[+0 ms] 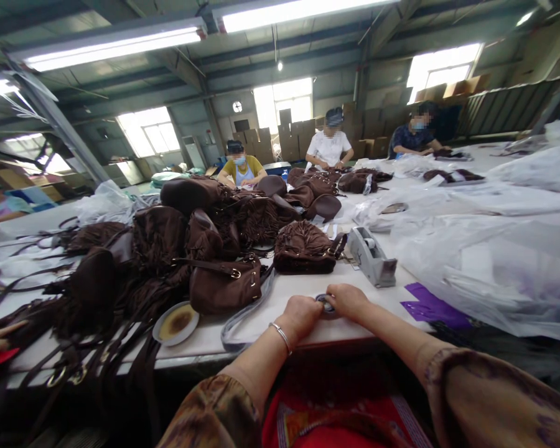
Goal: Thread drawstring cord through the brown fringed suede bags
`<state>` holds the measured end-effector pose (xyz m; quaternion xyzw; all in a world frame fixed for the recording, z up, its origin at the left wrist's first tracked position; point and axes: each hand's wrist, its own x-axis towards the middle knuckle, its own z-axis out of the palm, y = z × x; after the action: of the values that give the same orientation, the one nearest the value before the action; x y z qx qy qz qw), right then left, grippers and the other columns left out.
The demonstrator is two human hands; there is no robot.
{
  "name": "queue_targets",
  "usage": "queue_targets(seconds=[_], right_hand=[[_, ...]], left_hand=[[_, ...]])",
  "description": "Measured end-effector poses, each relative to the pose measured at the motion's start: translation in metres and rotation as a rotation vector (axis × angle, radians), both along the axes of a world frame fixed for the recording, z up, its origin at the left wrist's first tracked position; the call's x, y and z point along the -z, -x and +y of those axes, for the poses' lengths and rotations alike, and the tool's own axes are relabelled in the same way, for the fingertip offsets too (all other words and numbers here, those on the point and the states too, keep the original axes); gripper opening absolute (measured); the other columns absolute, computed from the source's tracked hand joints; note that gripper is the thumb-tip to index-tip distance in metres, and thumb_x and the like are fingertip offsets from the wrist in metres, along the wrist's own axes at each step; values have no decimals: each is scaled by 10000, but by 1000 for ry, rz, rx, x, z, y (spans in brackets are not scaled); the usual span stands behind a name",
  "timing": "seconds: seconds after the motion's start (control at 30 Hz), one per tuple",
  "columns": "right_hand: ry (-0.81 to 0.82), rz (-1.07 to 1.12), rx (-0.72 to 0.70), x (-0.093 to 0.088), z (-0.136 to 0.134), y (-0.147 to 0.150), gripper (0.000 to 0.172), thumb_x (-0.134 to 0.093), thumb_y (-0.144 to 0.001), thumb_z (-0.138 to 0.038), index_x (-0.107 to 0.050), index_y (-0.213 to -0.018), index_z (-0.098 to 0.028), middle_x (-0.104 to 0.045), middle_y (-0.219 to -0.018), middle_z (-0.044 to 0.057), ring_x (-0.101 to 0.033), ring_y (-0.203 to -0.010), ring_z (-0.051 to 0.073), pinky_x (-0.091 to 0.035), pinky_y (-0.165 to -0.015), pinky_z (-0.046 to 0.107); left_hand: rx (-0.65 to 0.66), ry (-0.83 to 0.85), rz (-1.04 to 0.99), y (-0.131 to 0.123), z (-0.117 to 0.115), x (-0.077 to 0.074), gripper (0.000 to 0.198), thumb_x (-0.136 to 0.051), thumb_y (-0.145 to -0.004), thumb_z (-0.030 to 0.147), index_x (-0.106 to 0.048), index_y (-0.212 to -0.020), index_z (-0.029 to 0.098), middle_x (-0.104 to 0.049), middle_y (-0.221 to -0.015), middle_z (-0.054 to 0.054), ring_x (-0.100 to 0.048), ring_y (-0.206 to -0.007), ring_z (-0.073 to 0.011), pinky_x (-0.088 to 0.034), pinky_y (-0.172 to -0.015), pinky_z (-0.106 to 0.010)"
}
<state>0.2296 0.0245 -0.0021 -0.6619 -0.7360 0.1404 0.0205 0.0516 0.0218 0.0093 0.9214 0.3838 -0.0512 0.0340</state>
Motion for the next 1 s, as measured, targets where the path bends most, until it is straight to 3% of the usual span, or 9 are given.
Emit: queue_targets(seconds=[0.1,0.2,0.33,0.47,0.57,0.7,0.8,0.9,1.0], right_hand=[[-13,15,120,8,-6,5,374,-410,-963,-378,-697,-1034,-148,-736,-1028,155,-674,-957,249,-425,-724,295],[-22,30,120,9,-7,11,338,-406,-948,-295,-709,-977,-146,-743,-1003,152,-679,-936,241,-412,-708,291],[-28,38,-31,1,1,11,255,-491,-870,-211,-741,-850,-163,-755,-948,144,-684,-921,255,-404,-721,297],[-27,51,-227,-5,8,4,227,-538,-860,-251,-760,-834,-212,-762,-929,111,-681,-901,253,-406,-735,293],[-29,71,-319,-5,9,0,259,-510,-894,-276,-761,-856,-222,-763,-927,98,-680,-903,242,-411,-760,289],[-45,55,-71,1,2,4,282,-495,-926,-334,-737,-977,-197,-757,-981,107,-678,-962,241,-421,-764,285],[-38,10,88,6,-3,10,357,-428,-956,-365,-712,-1014,-158,-746,-996,146,-685,-945,259,-430,-721,302],[-21,-19,65,7,-3,11,325,-422,-943,-299,-715,-963,-160,-744,-1001,153,-684,-946,260,-427,-726,307],[-9,-17,-66,3,3,6,268,-483,-910,-285,-730,-914,-182,-746,-1007,136,-676,-976,259,-425,-774,308]], left_hand=[[-40,-17,-23,-16,-10,6,268,-422,-948,136,-677,-1030,132,-728,-951,-147,-713,-901,-266,-562,-794,-355],[-50,-33,-38,-24,-18,7,266,-426,-933,119,-656,-1067,107,-725,-966,-156,-713,-906,-274,-569,-780,-361],[24,-23,-29,-6,-16,0,244,-502,-909,188,-647,-1105,185,-735,-918,-101,-719,-812,-256,-561,-675,-319],[86,-41,-17,25,-7,-7,335,-489,-945,304,-578,-1265,347,-732,-811,-45,-707,-701,-244,-520,-604,-295],[56,-59,-1,29,-4,-7,273,-480,-955,304,-626,-1182,342,-736,-823,-43,-711,-741,-234,-527,-643,-289],[-8,-42,-19,5,-10,1,197,-486,-926,208,-677,-971,185,-738,-892,-101,-718,-847,-260,-564,-728,-342],[-77,-46,-56,-16,-18,8,248,-437,-931,158,-664,-1023,118,-730,-934,-146,-715,-889,-285,-573,-770,-394],[-72,-24,-57,-19,-18,10,261,-431,-931,157,-663,-1042,114,-729,-947,-146,-715,-894,-282,-570,-773,-377],[-7,11,-35,-3,-9,4,230,-476,-937,239,-682,-1025,188,-740,-910,-93,-719,-847,-253,-562,-740,-324]])
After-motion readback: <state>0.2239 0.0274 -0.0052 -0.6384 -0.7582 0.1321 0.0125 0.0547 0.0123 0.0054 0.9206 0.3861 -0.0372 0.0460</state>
